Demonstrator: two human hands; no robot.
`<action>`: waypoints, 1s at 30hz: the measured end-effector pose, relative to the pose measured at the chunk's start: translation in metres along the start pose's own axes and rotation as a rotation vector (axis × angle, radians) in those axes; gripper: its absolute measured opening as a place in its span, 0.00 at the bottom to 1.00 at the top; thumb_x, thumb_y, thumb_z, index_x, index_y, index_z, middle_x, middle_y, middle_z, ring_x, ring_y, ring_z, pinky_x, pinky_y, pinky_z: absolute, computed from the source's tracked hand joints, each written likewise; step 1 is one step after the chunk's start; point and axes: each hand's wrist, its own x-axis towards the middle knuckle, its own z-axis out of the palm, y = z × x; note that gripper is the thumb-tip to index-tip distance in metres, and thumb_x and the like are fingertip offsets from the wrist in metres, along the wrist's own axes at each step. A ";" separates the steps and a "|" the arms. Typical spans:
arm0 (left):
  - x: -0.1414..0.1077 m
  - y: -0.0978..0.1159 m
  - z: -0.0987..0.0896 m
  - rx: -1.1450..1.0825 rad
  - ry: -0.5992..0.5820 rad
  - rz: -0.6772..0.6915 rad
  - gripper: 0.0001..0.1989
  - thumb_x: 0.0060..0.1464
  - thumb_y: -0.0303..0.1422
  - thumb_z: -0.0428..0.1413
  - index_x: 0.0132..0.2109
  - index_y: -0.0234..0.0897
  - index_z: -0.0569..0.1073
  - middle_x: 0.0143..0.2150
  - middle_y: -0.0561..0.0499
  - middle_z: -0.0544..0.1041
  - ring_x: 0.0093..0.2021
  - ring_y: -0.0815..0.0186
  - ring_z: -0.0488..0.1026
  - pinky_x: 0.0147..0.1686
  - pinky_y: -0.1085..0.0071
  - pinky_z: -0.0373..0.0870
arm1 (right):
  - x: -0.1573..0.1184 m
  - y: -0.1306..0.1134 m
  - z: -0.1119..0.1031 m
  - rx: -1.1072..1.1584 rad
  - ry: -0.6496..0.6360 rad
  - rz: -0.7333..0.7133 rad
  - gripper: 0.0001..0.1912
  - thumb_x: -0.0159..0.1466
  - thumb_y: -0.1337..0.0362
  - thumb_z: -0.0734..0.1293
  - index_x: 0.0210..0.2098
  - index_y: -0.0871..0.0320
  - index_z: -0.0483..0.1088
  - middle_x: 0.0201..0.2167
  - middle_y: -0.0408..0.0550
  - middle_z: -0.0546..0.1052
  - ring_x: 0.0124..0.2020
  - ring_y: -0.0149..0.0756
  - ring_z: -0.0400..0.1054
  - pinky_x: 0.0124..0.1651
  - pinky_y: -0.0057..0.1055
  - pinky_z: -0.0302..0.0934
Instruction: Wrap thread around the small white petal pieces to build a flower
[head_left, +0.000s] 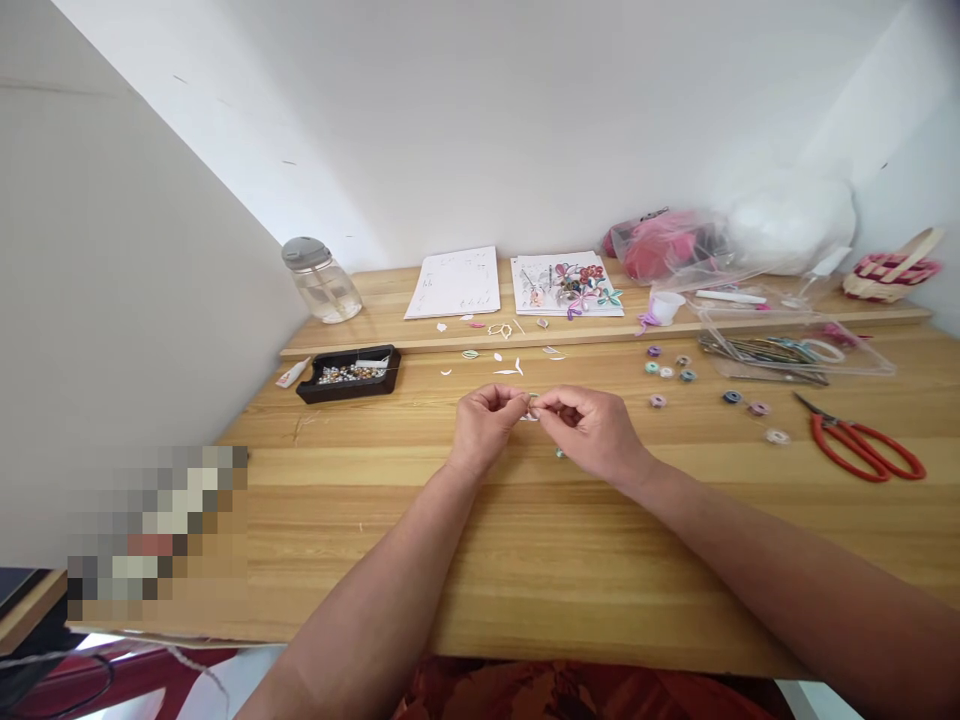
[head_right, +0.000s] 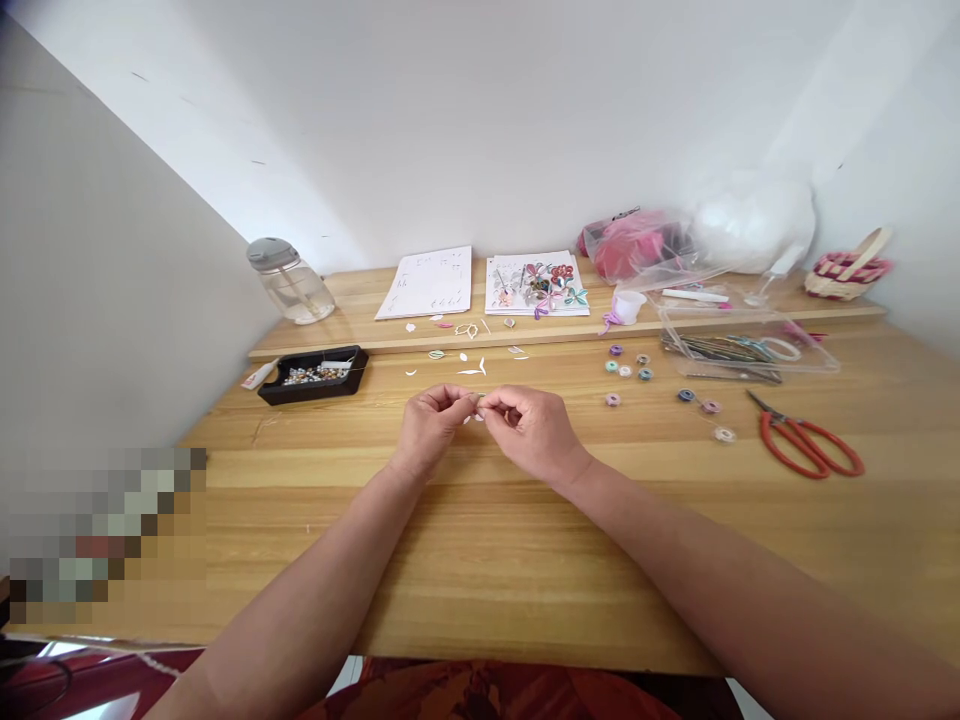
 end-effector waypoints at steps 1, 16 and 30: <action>-0.001 0.000 0.000 0.022 -0.020 0.004 0.10 0.44 0.37 0.64 0.29 0.34 0.76 0.27 0.51 0.77 0.28 0.70 0.70 0.31 0.73 0.63 | 0.001 0.000 -0.003 -0.026 0.010 -0.040 0.07 0.60 0.65 0.65 0.29 0.56 0.76 0.22 0.42 0.75 0.21 0.28 0.60 0.27 0.28 0.55; -0.004 0.006 0.001 -0.056 -0.101 -0.032 0.11 0.46 0.39 0.64 0.30 0.34 0.77 0.26 0.51 0.77 0.25 0.72 0.67 0.30 0.73 0.61 | 0.013 0.018 0.004 0.632 -0.101 0.537 0.17 0.49 0.53 0.75 0.26 0.59 0.71 0.19 0.41 0.71 0.15 0.24 0.56 0.17 0.24 0.51; 0.000 -0.002 -0.001 0.053 -0.076 -0.026 0.12 0.45 0.39 0.65 0.30 0.34 0.76 0.27 0.50 0.77 0.27 0.70 0.69 0.29 0.73 0.61 | 0.007 0.000 -0.011 0.010 0.024 0.001 0.07 0.59 0.64 0.66 0.29 0.57 0.76 0.22 0.42 0.74 0.22 0.28 0.59 0.27 0.28 0.54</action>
